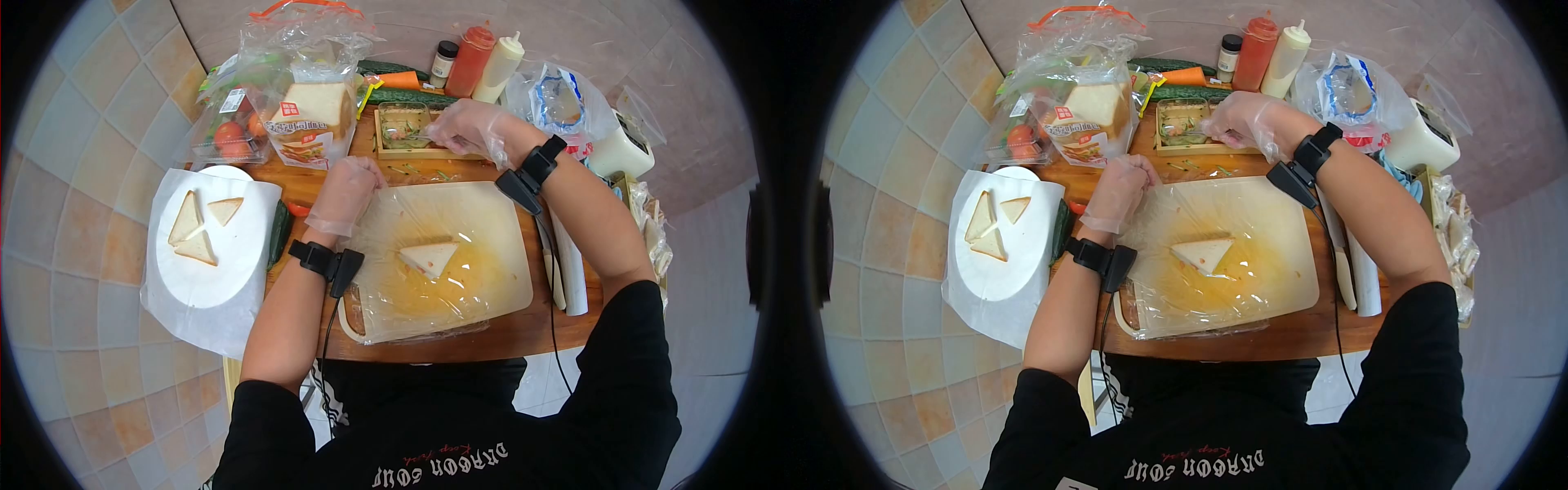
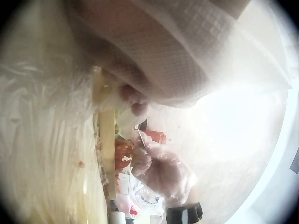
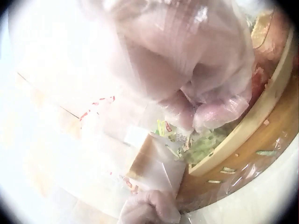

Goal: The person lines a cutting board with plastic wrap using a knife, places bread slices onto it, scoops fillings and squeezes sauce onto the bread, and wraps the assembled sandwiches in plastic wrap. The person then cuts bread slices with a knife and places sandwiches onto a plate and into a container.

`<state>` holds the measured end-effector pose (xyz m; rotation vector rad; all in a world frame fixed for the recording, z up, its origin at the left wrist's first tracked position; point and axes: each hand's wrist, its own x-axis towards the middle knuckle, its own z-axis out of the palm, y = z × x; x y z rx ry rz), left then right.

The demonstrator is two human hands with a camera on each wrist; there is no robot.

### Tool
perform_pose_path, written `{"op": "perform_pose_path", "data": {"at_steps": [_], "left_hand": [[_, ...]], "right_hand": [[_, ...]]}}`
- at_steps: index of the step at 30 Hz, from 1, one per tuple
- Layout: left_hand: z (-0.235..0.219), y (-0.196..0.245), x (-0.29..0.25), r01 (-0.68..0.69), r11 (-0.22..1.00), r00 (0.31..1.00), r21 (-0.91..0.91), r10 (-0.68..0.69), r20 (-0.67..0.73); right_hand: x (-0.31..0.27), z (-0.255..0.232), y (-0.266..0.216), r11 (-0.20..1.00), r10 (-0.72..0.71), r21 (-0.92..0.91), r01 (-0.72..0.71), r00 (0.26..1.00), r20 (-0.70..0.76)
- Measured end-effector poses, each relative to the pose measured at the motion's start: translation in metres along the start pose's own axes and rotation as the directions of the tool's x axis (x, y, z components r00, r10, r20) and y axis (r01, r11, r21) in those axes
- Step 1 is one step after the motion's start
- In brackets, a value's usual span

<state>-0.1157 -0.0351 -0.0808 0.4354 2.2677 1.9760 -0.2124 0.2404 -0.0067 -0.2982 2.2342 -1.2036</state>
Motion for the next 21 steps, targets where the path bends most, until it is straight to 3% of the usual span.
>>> {"op": "perform_pose_path", "data": {"at_steps": [1,3,4,6,10,12,15,16,18,21], "left_hand": [[0.000,0.000,0.000,0.004,1.000,1.000,0.007,-0.004,0.006],[0.000,0.000,0.000,0.003,1.000,1.000,0.010,-0.003,0.003],[0.000,0.001,0.000,0.002,1.000,1.000,0.013,-0.002,0.001],[0.001,0.002,-0.001,0.010,1.000,1.000,0.005,-0.010,-0.002],[0.000,0.000,0.000,0.007,0.999,1.000,0.048,-0.007,-0.011],[0.000,-0.001,0.000,0.010,0.999,1.000,0.047,-0.010,-0.012],[0.000,-0.004,0.001,0.010,0.999,1.000,0.050,-0.009,-0.010],[0.000,-0.003,0.001,0.007,0.999,1.000,0.053,-0.006,-0.008],[0.001,-0.002,0.000,0.012,1.000,1.000,0.019,-0.012,-0.006],[0.001,-0.001,-0.001,0.018,1.000,1.000,-0.015,-0.018,-0.007]], "right_hand": [[0.003,-0.003,0.005,1.000,0.000,0.000,0.000,1.000,0.000],[0.009,-0.008,0.016,0.949,-0.264,-0.163,0.271,0.962,0.064],[0.003,-0.003,0.007,0.949,-0.264,-0.164,0.271,0.962,0.063],[-0.015,0.011,-0.020,0.990,-0.015,-0.144,0.000,0.994,-0.109],[-0.004,0.007,-0.005,0.998,0.024,-0.057,-0.031,0.993,-0.119],[-0.008,0.007,-0.007,0.993,0.079,0.100,-0.070,0.993,-0.090],[-0.026,0.014,-0.028,0.982,0.125,0.150,-0.114,0.990,-0.063],[-0.024,0.012,-0.026,0.982,0.125,0.150,-0.114,0.990,-0.064],[-0.015,0.007,-0.016,0.999,-0.009,-0.044,0.008,1.000,-0.025],[-0.006,0.009,-0.008,0.999,0.030,-0.037,-0.032,0.998,-0.057]]}}
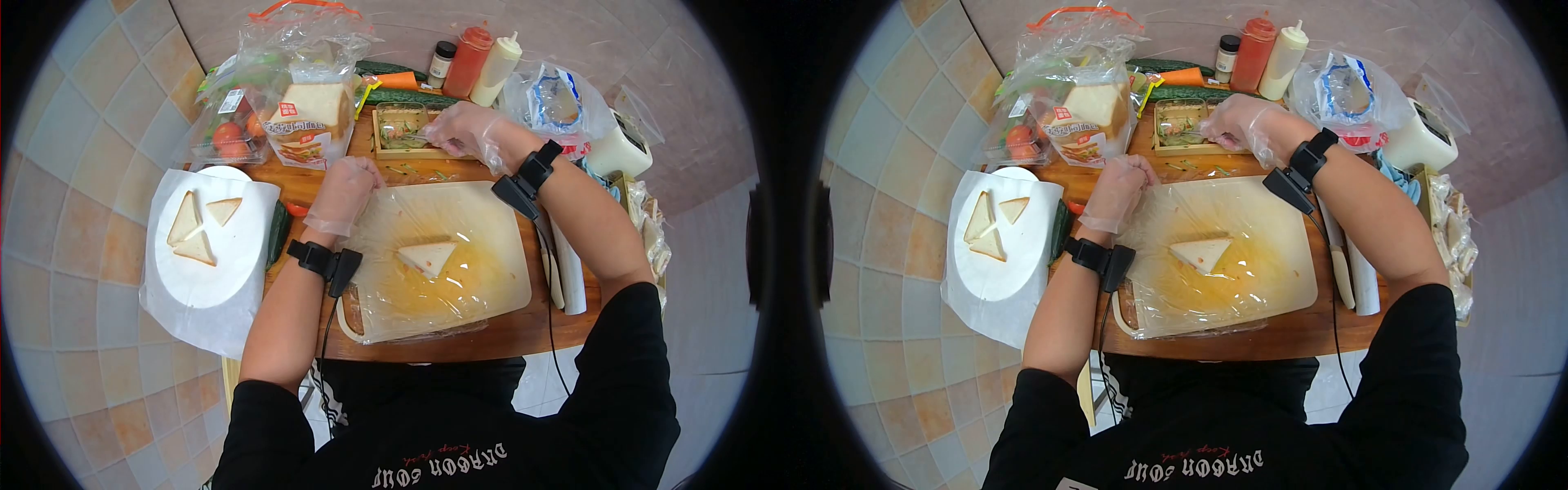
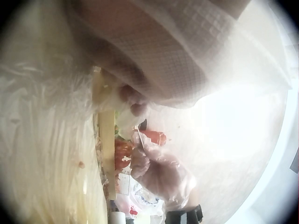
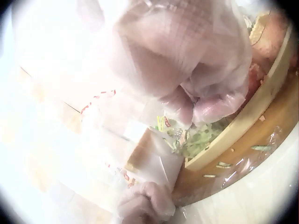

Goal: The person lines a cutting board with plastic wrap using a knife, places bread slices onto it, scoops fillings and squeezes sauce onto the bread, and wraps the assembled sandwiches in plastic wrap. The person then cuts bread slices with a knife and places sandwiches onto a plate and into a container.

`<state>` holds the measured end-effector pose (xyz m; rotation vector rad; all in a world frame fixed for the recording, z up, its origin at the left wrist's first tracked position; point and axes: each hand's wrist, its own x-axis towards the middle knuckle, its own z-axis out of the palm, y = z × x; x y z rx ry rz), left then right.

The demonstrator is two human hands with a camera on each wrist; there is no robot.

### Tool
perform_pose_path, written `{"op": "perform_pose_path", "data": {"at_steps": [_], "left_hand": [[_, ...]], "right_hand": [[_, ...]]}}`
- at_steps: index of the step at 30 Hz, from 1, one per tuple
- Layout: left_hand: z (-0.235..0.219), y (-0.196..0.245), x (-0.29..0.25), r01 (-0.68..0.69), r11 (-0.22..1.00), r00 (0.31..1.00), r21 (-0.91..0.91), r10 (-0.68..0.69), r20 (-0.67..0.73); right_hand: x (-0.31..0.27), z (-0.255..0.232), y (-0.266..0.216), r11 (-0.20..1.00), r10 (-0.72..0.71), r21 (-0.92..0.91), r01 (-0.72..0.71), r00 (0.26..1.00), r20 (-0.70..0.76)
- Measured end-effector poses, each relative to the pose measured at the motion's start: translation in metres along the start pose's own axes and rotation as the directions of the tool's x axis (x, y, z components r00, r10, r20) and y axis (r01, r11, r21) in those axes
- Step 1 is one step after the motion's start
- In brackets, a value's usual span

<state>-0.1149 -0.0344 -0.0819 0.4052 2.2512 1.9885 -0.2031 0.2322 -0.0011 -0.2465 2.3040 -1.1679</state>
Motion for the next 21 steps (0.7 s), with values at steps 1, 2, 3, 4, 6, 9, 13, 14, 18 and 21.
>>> {"op": "perform_pose_path", "data": {"at_steps": [1,2,3,4,6,9,13,14,18,21], "left_hand": [[0.000,0.000,0.000,-0.001,1.000,1.000,-0.001,0.001,-0.002],[0.000,0.001,0.000,-0.001,1.000,1.000,-0.002,0.001,-0.003],[0.000,0.001,0.000,0.002,1.000,1.000,0.003,-0.002,-0.002],[0.000,0.001,0.000,0.005,1.000,1.000,0.007,-0.005,0.000],[0.000,0.002,0.000,0.012,1.000,1.000,0.014,-0.012,0.002],[0.000,0.001,0.000,-0.003,1.000,1.000,0.016,0.003,0.006],[-0.001,0.006,-0.001,-0.006,0.999,1.000,0.051,0.005,0.014],[-0.001,0.005,-0.001,-0.007,0.999,1.000,0.051,0.006,0.015],[-0.001,0.002,0.000,-0.017,0.997,1.000,0.077,0.016,0.009],[-0.001,0.002,0.000,0.000,0.998,1.000,0.067,-0.001,0.016]], "right_hand": [[0.001,0.000,0.002,1.000,0.000,0.000,0.000,1.000,0.000],[0.002,-0.001,0.004,1.000,-0.018,0.007,0.018,1.000,0.007],[0.002,-0.002,0.005,0.999,-0.036,0.015,0.036,0.999,0.015],[0.000,-0.001,0.004,0.999,-0.035,0.015,0.035,0.999,0.015],[-0.005,0.001,0.001,0.977,-0.006,0.215,-0.002,0.999,0.035],[-0.003,0.002,0.004,0.968,-0.013,0.252,0.006,1.000,0.027],[-0.008,0.005,0.001,0.967,-0.016,0.256,0.009,1.000,0.024],[-0.011,0.006,-0.001,0.958,0.023,0.287,-0.024,1.000,0.007],[-0.017,0.006,-0.004,0.931,0.051,0.362,-0.050,0.999,0.007],[-0.022,0.005,-0.006,0.888,0.062,0.455,-0.060,0.998,0.010]]}}
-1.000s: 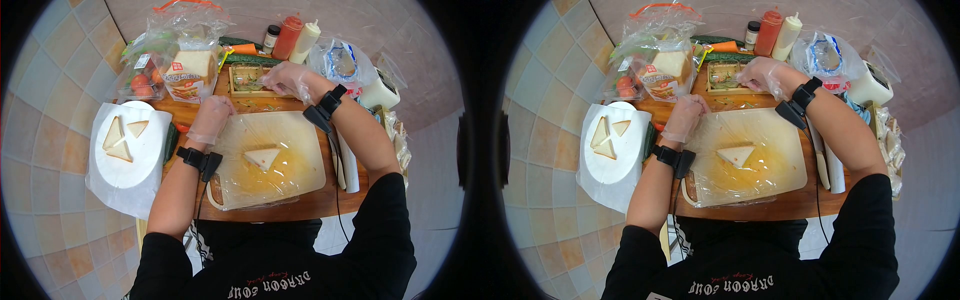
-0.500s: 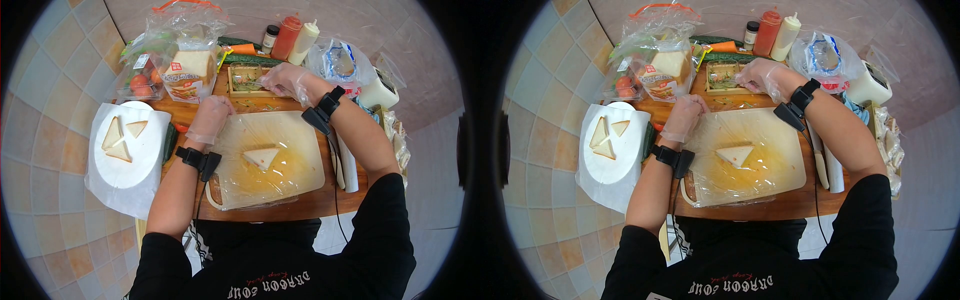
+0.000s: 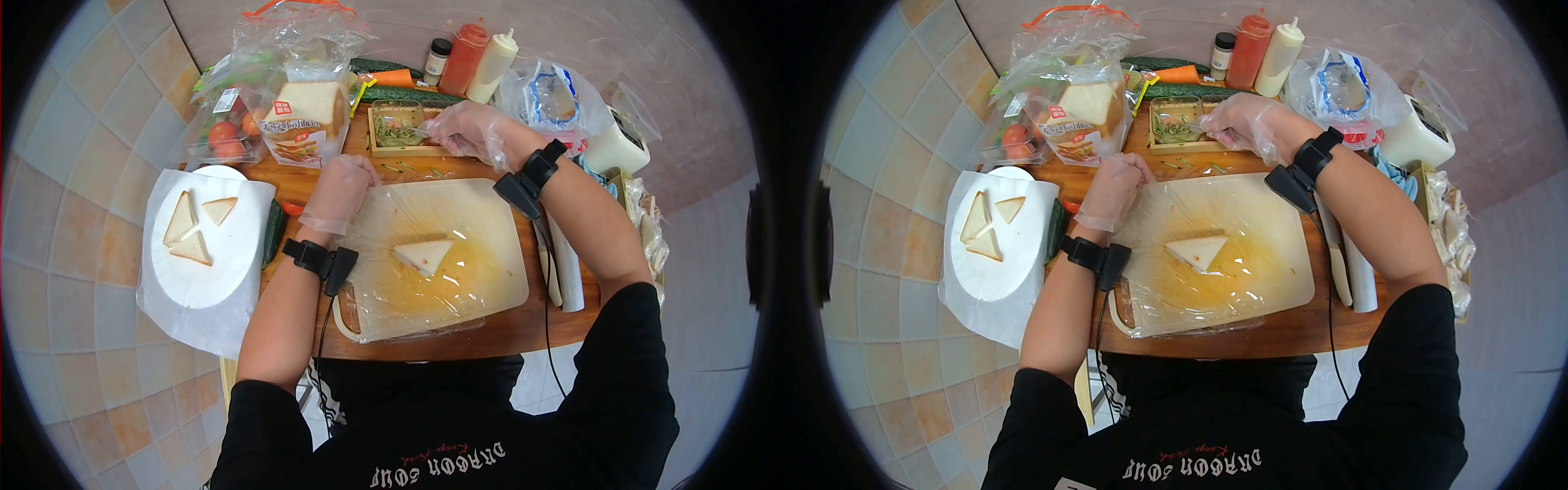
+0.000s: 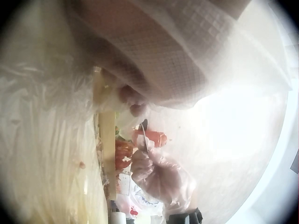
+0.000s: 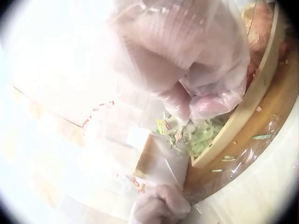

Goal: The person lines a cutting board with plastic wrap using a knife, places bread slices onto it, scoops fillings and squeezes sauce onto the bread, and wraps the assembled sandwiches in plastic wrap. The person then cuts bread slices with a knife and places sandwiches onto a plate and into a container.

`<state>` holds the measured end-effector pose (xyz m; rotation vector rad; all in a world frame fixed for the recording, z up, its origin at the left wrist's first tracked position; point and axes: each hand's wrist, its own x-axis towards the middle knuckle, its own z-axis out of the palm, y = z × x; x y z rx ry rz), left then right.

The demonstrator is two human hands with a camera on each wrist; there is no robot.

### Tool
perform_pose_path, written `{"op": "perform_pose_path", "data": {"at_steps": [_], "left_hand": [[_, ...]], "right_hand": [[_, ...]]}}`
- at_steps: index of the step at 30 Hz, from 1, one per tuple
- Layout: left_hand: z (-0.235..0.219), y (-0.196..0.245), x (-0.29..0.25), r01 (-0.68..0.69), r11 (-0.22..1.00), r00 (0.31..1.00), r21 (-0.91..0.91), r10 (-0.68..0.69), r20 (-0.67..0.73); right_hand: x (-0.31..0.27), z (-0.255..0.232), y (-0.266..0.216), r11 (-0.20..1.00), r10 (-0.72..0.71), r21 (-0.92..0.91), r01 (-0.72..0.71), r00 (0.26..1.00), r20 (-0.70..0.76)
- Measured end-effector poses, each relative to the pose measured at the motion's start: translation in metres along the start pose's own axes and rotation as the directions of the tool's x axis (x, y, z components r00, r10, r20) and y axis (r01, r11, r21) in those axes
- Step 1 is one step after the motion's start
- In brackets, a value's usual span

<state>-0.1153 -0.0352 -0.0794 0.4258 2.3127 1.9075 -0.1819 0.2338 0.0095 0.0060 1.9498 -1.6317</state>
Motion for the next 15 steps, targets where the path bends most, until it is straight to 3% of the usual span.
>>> {"op": "perform_pose_path", "data": {"at_steps": [4,6,10,12,13,15], "left_hand": [[0.000,-0.001,0.001,0.000,1.000,1.000,0.005,0.000,-0.009],[0.002,-0.001,0.000,-0.006,0.999,1.000,0.044,0.007,-0.025],[0.002,-0.008,0.004,-0.047,0.979,0.997,0.196,0.057,-0.043],[0.000,-0.004,0.000,-0.039,0.970,0.999,0.238,0.047,-0.028],[0.000,-0.001,0.000,-0.060,0.957,0.998,0.285,0.066,-0.011],[-0.001,0.001,-0.001,-0.063,0.961,0.998,0.270,0.064,0.004]], "right_hand": [[-0.015,0.002,-0.010,1.000,-0.014,-0.008,0.014,0.997,-0.077],[-0.026,-0.004,-0.014,0.997,-0.035,-0.067,0.033,0.999,-0.031],[-0.059,-0.002,-0.015,0.996,-0.094,-0.003,0.094,0.996,-0.009],[-0.076,0.000,-0.009,0.989,-0.135,-0.075,0.131,0.989,-0.060],[-0.082,-0.005,-0.004,0.983,-0.143,-0.110,0.144,0.990,0.015],[-0.102,-0.004,0.012,0.984,-0.119,-0.128,0.121,0.993,0.020]]}}
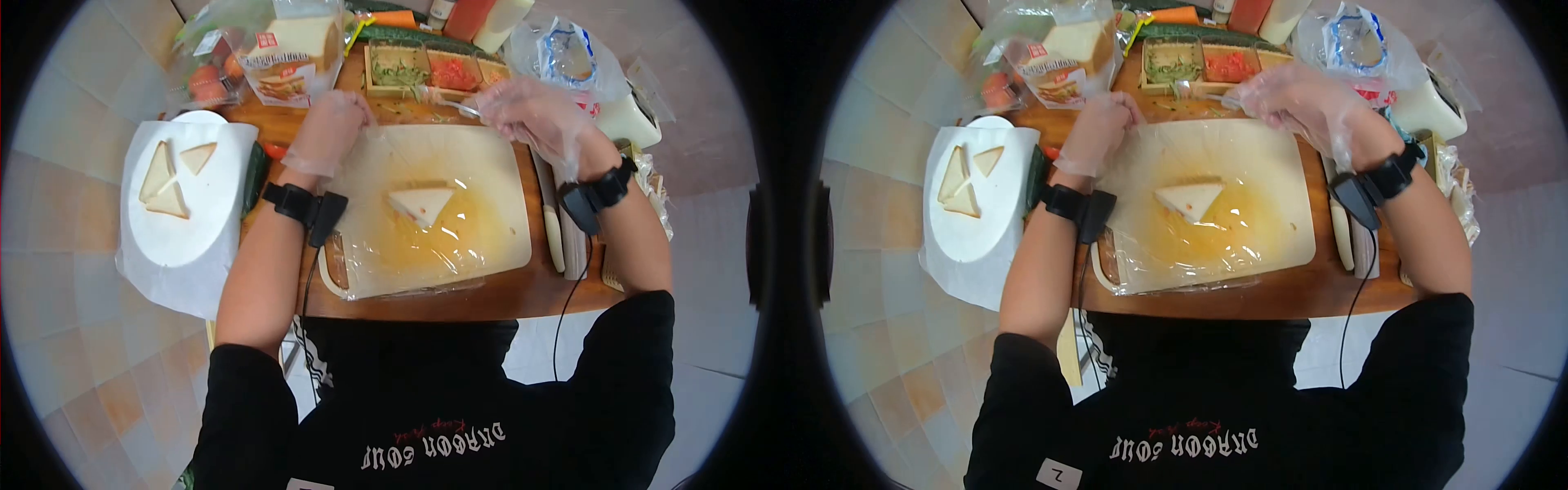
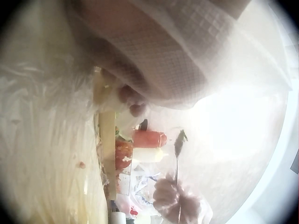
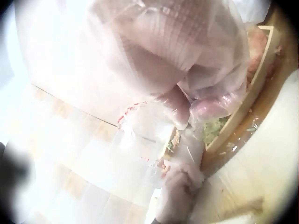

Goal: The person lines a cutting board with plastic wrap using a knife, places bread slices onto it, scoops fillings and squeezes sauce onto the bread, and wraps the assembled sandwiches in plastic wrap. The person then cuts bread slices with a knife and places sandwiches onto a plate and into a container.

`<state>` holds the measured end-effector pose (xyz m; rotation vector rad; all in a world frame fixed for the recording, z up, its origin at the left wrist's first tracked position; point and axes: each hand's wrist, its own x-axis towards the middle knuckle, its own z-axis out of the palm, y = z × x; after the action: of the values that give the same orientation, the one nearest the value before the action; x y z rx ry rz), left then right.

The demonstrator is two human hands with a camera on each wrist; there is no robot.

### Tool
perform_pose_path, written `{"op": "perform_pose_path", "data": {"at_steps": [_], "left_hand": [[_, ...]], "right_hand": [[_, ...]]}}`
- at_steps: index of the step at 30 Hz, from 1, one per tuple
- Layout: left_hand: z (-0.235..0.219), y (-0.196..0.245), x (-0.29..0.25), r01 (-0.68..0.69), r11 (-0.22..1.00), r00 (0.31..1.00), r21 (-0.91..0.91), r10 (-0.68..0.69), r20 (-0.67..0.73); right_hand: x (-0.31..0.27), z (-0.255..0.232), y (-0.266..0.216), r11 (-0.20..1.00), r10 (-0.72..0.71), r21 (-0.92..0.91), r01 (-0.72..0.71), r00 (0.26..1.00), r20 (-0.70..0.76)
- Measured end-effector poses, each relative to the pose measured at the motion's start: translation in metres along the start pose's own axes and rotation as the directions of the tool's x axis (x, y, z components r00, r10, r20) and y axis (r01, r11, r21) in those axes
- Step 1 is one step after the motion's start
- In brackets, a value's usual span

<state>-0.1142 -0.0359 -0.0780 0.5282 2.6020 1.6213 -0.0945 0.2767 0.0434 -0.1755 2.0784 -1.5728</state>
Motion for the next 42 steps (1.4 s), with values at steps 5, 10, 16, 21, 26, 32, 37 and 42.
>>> {"op": "perform_pose_path", "data": {"at_steps": [5,10,16,21,26,32,37,42], "left_hand": [[-0.002,0.004,0.001,0.012,1.000,1.000,-0.024,-0.012,-0.007],[0.002,-0.007,0.003,0.007,0.985,1.000,-0.170,-0.009,-0.011],[0.003,0.000,0.000,0.047,0.968,0.999,-0.246,-0.051,-0.012],[0.003,-0.004,0.001,0.005,0.966,1.000,-0.258,-0.011,-0.019],[0.004,-0.006,0.002,0.043,0.958,0.999,-0.282,-0.050,-0.019],[0.000,0.017,-0.003,0.067,0.994,0.997,-0.088,-0.069,-0.021],[0.004,-0.005,0.003,0.047,0.993,0.999,-0.110,-0.049,-0.023],[0.002,0.003,0.003,0.168,0.962,0.986,-0.214,-0.169,0.011]], "right_hand": [[-0.035,0.015,0.023,0.976,0.197,-0.106,-0.192,0.980,0.036],[-0.054,0.037,0.023,0.915,0.134,-0.382,-0.127,0.991,-0.010],[-0.073,0.061,0.026,0.738,-0.229,-0.665,0.119,0.970,-0.080],[-0.084,0.076,0.016,0.394,-0.377,-0.888,0.237,0.923,0.079],[-0.079,0.057,0.014,0.428,-0.483,-0.860,0.277,0.875,0.041],[-0.019,-0.007,-0.015,0.861,-0.244,-0.501,0.086,0.935,-0.259],[0.052,-0.062,0.007,0.837,-0.211,-0.548,-0.001,0.922,-0.324],[0.083,-0.052,0.005,0.544,-0.270,-0.834,-0.089,0.923,-0.275]]}}
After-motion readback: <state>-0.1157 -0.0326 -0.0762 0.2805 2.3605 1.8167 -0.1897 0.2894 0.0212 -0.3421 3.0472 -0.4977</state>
